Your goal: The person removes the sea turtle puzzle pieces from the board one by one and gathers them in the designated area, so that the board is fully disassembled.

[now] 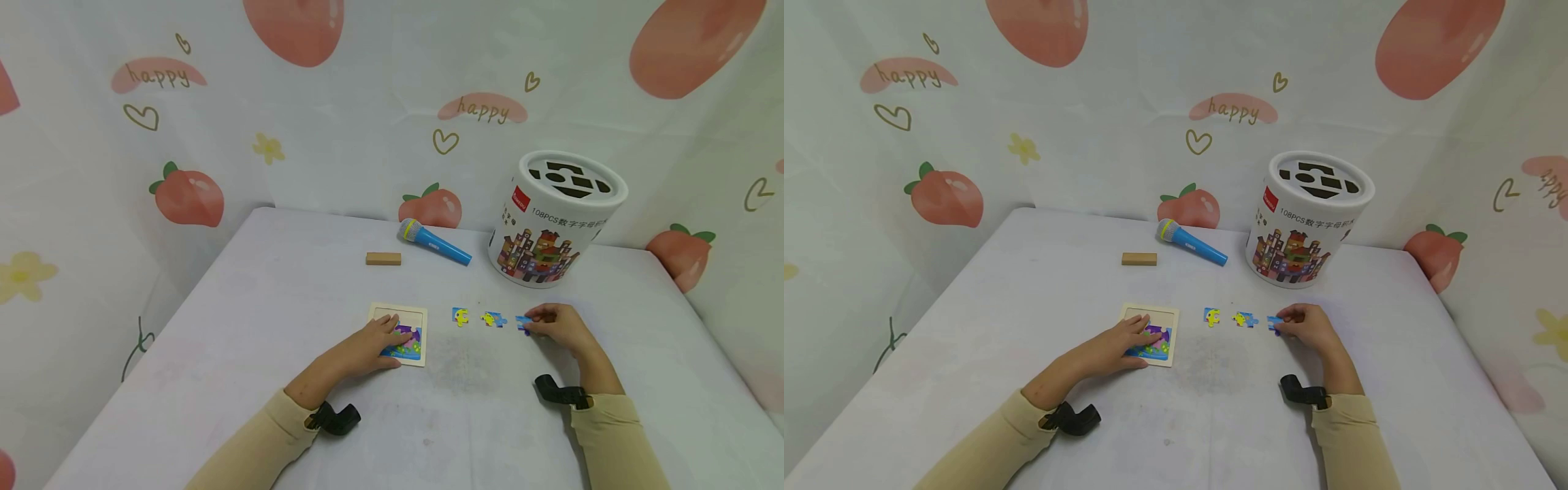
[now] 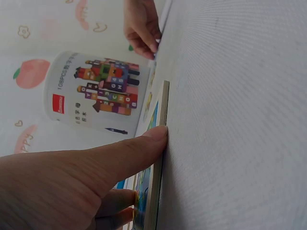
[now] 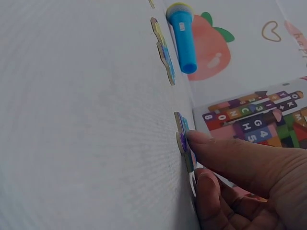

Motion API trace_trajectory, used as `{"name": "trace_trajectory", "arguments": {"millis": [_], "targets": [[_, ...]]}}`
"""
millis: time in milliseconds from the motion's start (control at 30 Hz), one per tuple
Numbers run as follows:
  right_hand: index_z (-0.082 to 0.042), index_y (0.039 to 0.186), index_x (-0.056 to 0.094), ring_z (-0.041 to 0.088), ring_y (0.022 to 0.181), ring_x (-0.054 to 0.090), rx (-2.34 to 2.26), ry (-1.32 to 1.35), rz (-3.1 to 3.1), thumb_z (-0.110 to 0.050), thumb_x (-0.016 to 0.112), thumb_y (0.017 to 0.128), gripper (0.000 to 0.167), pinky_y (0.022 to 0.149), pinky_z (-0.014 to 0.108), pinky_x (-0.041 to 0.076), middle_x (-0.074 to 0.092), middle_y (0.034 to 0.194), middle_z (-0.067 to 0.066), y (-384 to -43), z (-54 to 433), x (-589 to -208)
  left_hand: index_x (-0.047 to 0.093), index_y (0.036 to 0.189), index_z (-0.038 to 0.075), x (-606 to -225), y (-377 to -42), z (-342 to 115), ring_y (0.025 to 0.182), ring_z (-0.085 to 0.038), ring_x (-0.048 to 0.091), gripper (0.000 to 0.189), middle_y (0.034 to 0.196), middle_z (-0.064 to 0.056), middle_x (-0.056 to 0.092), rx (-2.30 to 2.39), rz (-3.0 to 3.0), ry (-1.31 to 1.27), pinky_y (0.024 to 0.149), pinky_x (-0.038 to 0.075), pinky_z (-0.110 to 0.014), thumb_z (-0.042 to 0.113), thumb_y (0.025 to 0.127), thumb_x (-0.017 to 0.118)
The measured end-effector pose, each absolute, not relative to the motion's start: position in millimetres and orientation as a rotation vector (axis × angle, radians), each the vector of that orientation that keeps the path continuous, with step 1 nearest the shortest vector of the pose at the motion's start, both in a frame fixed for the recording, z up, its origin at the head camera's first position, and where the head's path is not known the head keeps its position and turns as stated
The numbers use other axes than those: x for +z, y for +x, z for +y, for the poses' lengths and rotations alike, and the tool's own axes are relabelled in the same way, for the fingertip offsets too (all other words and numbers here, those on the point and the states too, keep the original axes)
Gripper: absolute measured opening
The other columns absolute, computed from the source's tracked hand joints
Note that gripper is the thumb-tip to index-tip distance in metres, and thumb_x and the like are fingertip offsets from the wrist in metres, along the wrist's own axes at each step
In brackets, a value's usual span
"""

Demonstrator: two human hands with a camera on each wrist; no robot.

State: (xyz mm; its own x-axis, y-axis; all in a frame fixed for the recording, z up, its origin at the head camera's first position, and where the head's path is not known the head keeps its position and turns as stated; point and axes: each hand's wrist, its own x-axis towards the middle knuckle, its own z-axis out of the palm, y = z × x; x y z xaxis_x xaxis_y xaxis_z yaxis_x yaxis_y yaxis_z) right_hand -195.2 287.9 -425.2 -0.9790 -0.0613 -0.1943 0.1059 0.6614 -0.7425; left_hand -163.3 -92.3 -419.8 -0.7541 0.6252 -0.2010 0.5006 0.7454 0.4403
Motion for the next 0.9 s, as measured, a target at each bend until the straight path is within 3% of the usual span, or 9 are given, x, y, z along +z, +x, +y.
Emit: {"name": "trace_trajectory", "arguments": {"millis": [333,900], "targets": [[0.013,0.108,0.059,0.008,0.069,0.053,-1.227,0.029,2.675,-0.01,0.065,0.086,0.032,0.061,0.019,0.049,0.059,0.081,0.002,-194.9,288.5,-424.5,0.046,0.139,0.019,-419.0,-162.3,-92.0,0.143,-0.034,0.019,0.053,0.153,-0.018,0.025,0.527,2.615,0.879,0.113,0.025,-0.049,0.029,0.09,0.061],[0.008,0.112,0.06,0.009,0.073,0.053,-1.202,0.044,2.696,-0.027,0.067,0.086,0.044,0.063,0.022,0.047,0.063,0.087,0.004,-197.2,277.6,-412.8,0.049,0.137,0.015,-414.6,-168.8,-100.0,0.141,-0.031,0.025,0.054,0.151,-0.013,0.031,0.646,2.621,0.822,0.113,0.026,-0.046,0.03,0.087,0.065]]}}
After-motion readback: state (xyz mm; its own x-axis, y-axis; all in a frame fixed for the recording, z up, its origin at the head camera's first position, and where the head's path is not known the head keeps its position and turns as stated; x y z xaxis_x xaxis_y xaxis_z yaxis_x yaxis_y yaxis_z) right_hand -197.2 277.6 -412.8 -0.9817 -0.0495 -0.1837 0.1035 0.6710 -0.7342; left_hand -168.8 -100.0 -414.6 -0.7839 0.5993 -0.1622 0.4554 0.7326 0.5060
